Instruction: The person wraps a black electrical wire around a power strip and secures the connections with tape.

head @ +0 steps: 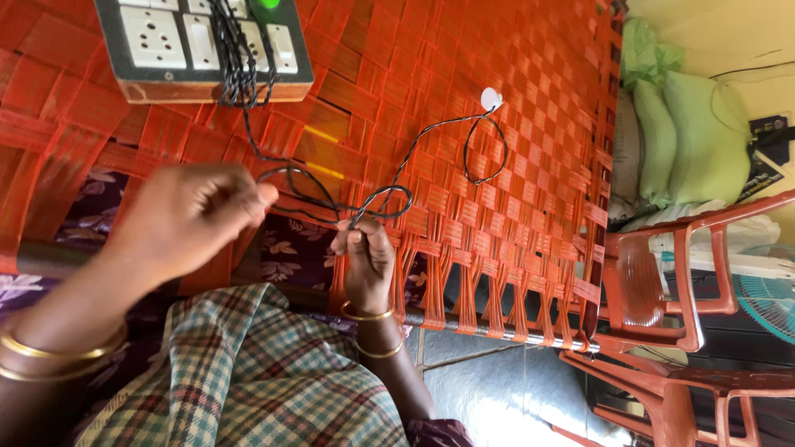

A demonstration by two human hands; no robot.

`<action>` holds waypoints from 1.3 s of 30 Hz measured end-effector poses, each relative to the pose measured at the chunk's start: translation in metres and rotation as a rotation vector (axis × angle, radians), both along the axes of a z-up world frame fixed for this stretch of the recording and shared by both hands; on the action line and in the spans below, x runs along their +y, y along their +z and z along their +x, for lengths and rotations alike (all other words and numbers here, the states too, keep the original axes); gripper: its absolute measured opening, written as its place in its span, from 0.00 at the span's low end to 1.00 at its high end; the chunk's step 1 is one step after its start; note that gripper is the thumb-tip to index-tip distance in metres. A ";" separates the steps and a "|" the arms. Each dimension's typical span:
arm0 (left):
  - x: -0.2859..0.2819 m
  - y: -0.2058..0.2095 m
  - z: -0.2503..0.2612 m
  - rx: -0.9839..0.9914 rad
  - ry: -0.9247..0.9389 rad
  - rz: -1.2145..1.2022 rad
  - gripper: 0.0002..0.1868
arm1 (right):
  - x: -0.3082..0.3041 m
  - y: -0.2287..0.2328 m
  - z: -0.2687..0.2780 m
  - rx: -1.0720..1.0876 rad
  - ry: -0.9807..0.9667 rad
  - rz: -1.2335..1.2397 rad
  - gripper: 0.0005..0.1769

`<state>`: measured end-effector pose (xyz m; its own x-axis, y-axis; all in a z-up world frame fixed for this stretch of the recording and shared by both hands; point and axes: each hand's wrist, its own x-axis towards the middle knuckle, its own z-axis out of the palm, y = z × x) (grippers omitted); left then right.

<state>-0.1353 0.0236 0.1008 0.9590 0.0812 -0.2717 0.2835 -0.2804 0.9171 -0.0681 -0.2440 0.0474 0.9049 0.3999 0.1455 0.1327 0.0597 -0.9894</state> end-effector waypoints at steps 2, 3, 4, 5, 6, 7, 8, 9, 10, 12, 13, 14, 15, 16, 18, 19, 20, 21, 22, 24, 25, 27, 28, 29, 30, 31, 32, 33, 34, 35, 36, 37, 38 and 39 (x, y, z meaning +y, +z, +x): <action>0.004 0.009 -0.004 -0.236 0.105 0.034 0.16 | 0.002 0.001 0.000 0.062 0.074 0.016 0.09; 0.001 0.012 -0.002 -0.402 0.108 0.155 0.12 | 0.004 0.002 0.001 0.060 0.082 0.021 0.09; -0.003 0.015 -0.002 -0.563 0.111 0.275 0.14 | 0.004 0.004 0.000 0.029 0.136 -0.005 0.11; -0.006 0.018 -0.003 -0.561 0.117 0.280 0.14 | 0.004 0.006 0.000 -0.003 0.190 -0.031 0.12; -0.009 0.020 -0.005 -0.794 0.052 0.516 0.14 | 0.004 0.007 -0.002 0.000 0.192 -0.029 0.12; -0.011 0.021 -0.006 -1.022 -0.022 0.754 0.14 | 0.005 0.009 -0.003 0.062 0.230 -0.085 0.11; -0.012 0.021 -0.004 -1.020 -0.024 0.750 0.14 | 0.003 0.012 -0.004 0.123 0.265 -0.145 0.11; -0.013 0.019 -0.001 -1.142 -0.011 0.873 0.17 | 0.004 0.016 -0.004 0.126 0.263 -0.147 0.11; -0.014 0.017 0.001 -1.267 0.005 0.997 0.21 | 0.005 0.021 -0.004 0.057 0.342 -0.267 0.10; -0.015 0.011 0.003 -1.266 -0.018 0.967 0.16 | 0.005 0.035 -0.004 -0.012 0.419 -0.386 0.10; -0.014 0.007 0.003 -1.264 -0.042 0.939 0.12 | 0.003 0.043 -0.005 -0.046 0.491 -0.307 0.08; -0.011 0.003 0.004 -1.265 -0.045 0.939 0.12 | 0.002 0.050 -0.004 -0.078 0.564 -0.227 0.07; -0.008 0.000 0.006 -1.269 -0.070 0.975 0.11 | 0.001 0.055 0.001 -0.078 0.561 -0.226 0.07; -0.005 -0.003 0.006 -1.272 -0.096 1.011 0.10 | 0.000 0.058 0.005 -0.151 0.570 -0.209 0.07; 0.000 -0.007 0.001 -1.152 -0.186 0.918 0.11 | -0.003 0.063 0.009 -0.224 0.574 -0.189 0.09; 0.001 -0.007 -0.001 -1.030 -0.267 0.826 0.15 | -0.005 0.064 0.009 -0.328 0.460 -0.229 0.09; -0.001 -0.006 -0.001 -1.030 -0.269 0.831 0.15 | -0.005 0.065 0.010 -0.434 0.348 -0.267 0.10; -0.005 -0.004 -0.001 -0.783 -0.364 0.739 0.15 | -0.005 0.066 0.010 -0.436 0.347 -0.262 0.10; -0.006 -0.002 -0.002 -0.531 -0.447 0.642 0.16 | -0.004 0.067 0.009 -0.486 0.247 -0.330 0.08; -0.004 0.001 -0.008 -0.670 -0.351 0.325 0.12 | 0.000 0.068 0.007 -0.532 0.151 -0.392 0.07; -0.004 0.001 -0.011 -0.800 -0.246 0.001 0.09 | 0.001 0.069 0.007 -0.577 0.086 -0.461 0.07; -0.010 -0.004 -0.015 -0.621 -0.067 -0.475 0.11 | 0.003 0.069 0.006 -0.621 0.022 -0.530 0.06; -0.010 -0.008 -0.018 -0.410 0.115 -0.939 0.13 | 0.003 0.068 0.005 -0.513 0.062 -0.526 0.06; -0.005 -0.013 -0.017 -0.409 0.116 -0.938 0.13 | 0.001 0.067 0.005 -0.406 0.101 -0.521 0.06; 0.001 -0.018 -0.014 -0.482 0.163 -1.242 0.17 | -0.001 0.065 0.005 -0.404 0.100 -0.521 0.06; 0.006 -0.023 -0.012 -0.551 0.213 -1.546 0.23 | -0.005 0.064 0.007 -0.422 0.171 -0.531 0.07; 0.009 -0.027 -0.012 -0.551 0.210 -1.546 0.23 | -0.009 0.061 0.011 -0.445 0.240 -0.538 0.08; 0.012 -0.031 -0.011 -0.519 0.302 -1.512 0.25 | -0.012 0.058 0.018 -0.446 0.238 -0.537 0.08; 0.014 -0.035 -0.012 -0.501 0.348 -1.495 0.26 | -0.013 0.055 0.027 -0.571 0.254 -0.622 0.07; 0.016 -0.039 -0.014 -0.483 0.393 -1.477 0.28 | -0.016 0.053 0.032 -0.696 0.270 -0.705 0.07; 0.019 -0.044 -0.014 -0.551 0.437 -1.413 0.28 | -0.024 0.055 0.034 -0.695 0.265 -0.707 0.07; 0.025 -0.048 -0.015 -0.584 0.456 -1.381 0.29 | -0.032 0.058 0.035 -0.512 0.229 -0.736 0.08; 0.029 -0.053 -0.016 -0.615 0.478 -1.351 0.29 | -0.039 0.061 0.035 -0.328 0.192 -0.764 0.09; 0.039 -0.057 -0.016 -0.642 0.510 -1.317 0.28 | -0.042 0.062 0.037 -0.327 0.189 -0.768 0.09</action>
<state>-0.1512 0.0630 0.0435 0.8845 0.4661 0.0203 -0.4286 0.7946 0.4299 -0.0315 -0.2860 0.1089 0.7728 0.6345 0.0148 0.4742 -0.5618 -0.6779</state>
